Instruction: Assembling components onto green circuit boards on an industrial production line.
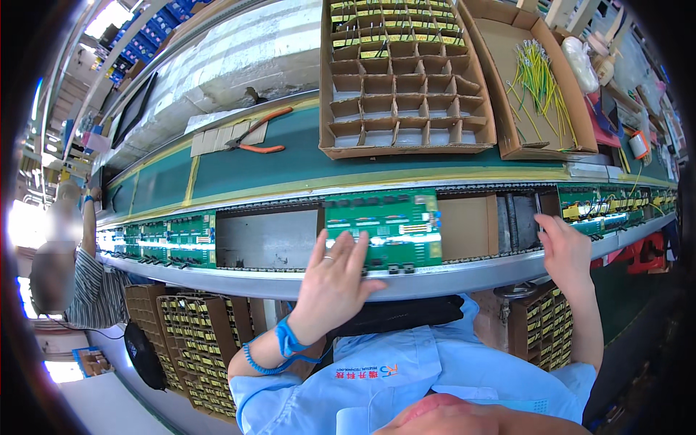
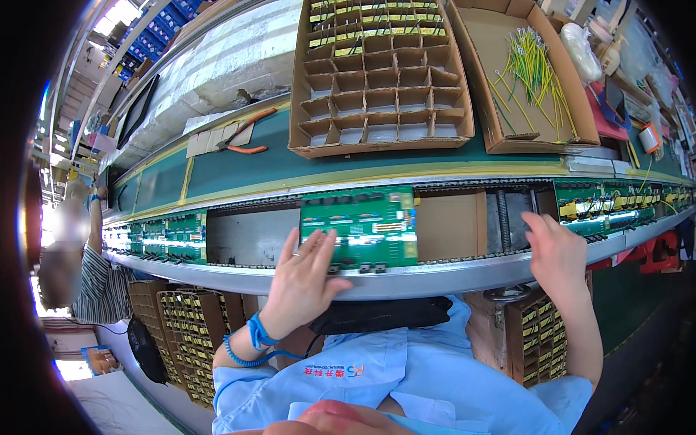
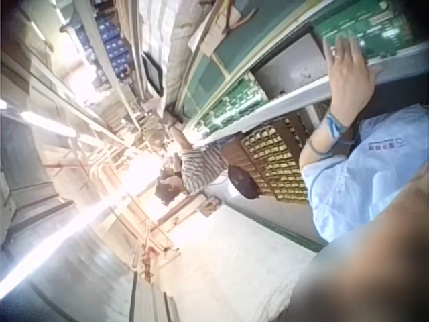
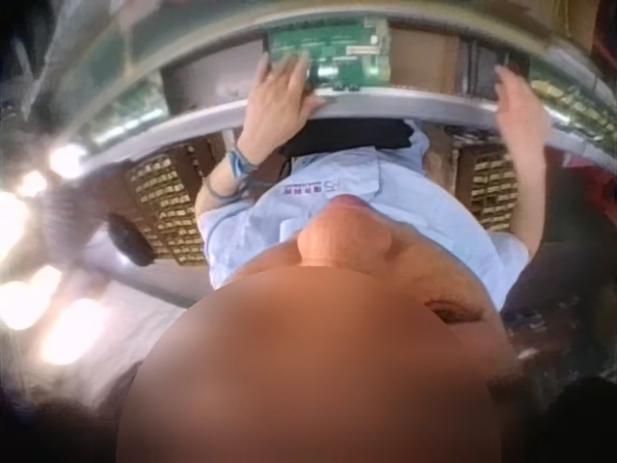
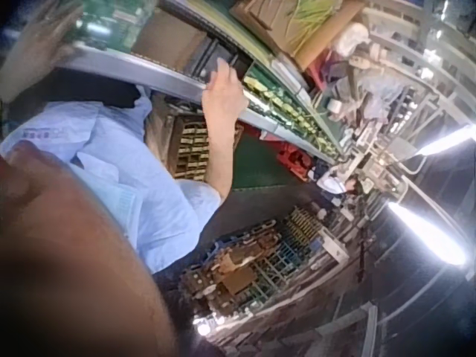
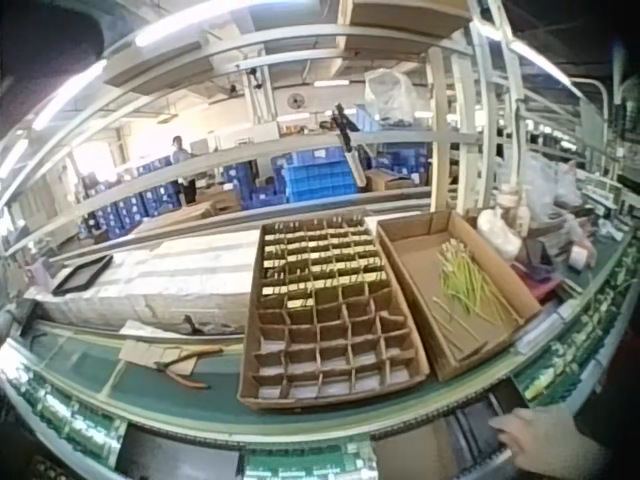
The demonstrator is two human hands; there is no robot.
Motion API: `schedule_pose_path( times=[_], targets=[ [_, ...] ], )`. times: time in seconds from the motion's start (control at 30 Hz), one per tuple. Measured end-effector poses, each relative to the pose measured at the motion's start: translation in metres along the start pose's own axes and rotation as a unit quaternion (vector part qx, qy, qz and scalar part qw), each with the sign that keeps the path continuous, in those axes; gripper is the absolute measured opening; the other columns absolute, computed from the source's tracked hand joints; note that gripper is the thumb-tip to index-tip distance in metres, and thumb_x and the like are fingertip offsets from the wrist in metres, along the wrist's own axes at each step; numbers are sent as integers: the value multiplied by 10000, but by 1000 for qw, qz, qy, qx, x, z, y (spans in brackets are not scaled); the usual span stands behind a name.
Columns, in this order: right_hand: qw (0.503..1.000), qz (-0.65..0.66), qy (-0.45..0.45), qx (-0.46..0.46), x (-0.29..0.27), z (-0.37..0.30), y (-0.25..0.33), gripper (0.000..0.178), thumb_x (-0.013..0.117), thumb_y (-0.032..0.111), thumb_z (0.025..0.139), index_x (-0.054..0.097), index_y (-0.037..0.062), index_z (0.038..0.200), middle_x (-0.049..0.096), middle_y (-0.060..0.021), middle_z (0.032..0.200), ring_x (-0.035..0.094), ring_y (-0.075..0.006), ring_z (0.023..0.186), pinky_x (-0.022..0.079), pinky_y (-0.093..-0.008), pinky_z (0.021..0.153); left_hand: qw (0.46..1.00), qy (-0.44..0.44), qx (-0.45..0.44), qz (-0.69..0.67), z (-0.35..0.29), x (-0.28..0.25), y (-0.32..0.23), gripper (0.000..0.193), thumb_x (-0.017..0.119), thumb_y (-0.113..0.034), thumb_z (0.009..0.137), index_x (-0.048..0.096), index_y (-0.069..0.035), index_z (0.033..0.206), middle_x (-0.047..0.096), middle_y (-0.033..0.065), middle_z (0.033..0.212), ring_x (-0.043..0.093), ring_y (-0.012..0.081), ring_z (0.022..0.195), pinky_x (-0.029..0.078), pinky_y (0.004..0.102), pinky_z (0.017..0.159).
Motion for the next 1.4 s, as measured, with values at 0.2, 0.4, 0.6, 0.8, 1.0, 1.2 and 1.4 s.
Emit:
schedule_pose_path(
  times=[0.2, 0.4, 0.6, 0.8, 1.0, 1.2, 1.4],
  targets=[
    [965, 139, -164, -151, -11, 120, 51, 118, 680, 173, 886, 687, 103, 981, 673, -75, 876, 671, -303, 776, 521, -387, 621, 996, 4, 84, -15, 22, 5, -21, 684, 678, -438, 880, 539, 59, 1329, 671, 206, 1146, 590, 337, 1210, 370, 512, 1117],
    [956, 225, -159, -98, -3, 269, 103, 250, 648, 331, 913, 735, 101, 959, 706, -72, 919, 674, -272, 873, 508, -381, 758, 960, -248, 120, 54, 103, -48, 38, 260, 710, -54, 757, 656, -119, 1003, 668, 104, 993, 648, 318, 998, 484, 495, 1003],
    [977, 62, -198, -53, 19, 338, 143, 359, 718, 438, 851, 754, 84, 802, 722, -123, 853, 712, -329, 796, 552, -466, 655, 941, -279, 22, 189, 234, -86, 138, 108, 650, -186, 877, 738, -127, 903, 702, 69, 911, 649, 297, 928, 481, 426, 829],
    [985, 38, -168, -7, 14, 338, 149, 467, 715, 528, 838, 749, 65, 793, 717, -126, 777, 719, -325, 769, 552, -448, 624, 940, -168, 71, 288, 302, -79, 155, 105, 711, -207, 826, 748, -136, 895, 717, 66, 913, 646, 275, 954, 428, 422, 936],
    [968, 120, -211, -58, 27, 344, 140, 419, 742, 477, 824, 733, 60, 791, 710, -122, 795, 703, -315, 771, 545, -419, 643, 955, -120, 62, 263, 306, -75, 155, 221, 774, -203, 797, 695, -148, 996, 715, 97, 940, 648, 299, 959, 392, 421, 958],
    [884, 335, -310, -98, -3, 347, 108, 222, 671, 272, 929, 679, 50, 935, 670, -47, 791, 631, -151, 722, 478, -272, 625, 965, -59, 51, 252, 315, -67, 166, 479, 779, -165, 801, 551, -143, 1222, 721, 128, 1013, 657, 298, 1026, 375, 438, 980],
    [848, 473, -238, -21, -42, 297, 96, 275, 602, 244, 1000, 589, -3, 879, 644, -70, 774, 587, -121, 610, 493, -262, 513, 969, -130, 123, 172, 294, -79, 151, 521, 615, -75, 856, 484, -88, 1360, 658, 207, 1060, 634, 379, 975, 399, 487, 909]
  ],
)
Point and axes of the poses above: each hand's wrist, its own z-axis towards the middle knuckle, its own x-axis out of the palm, y = z × x, the point moved 3 cm from there along z, towards the middle knuckle
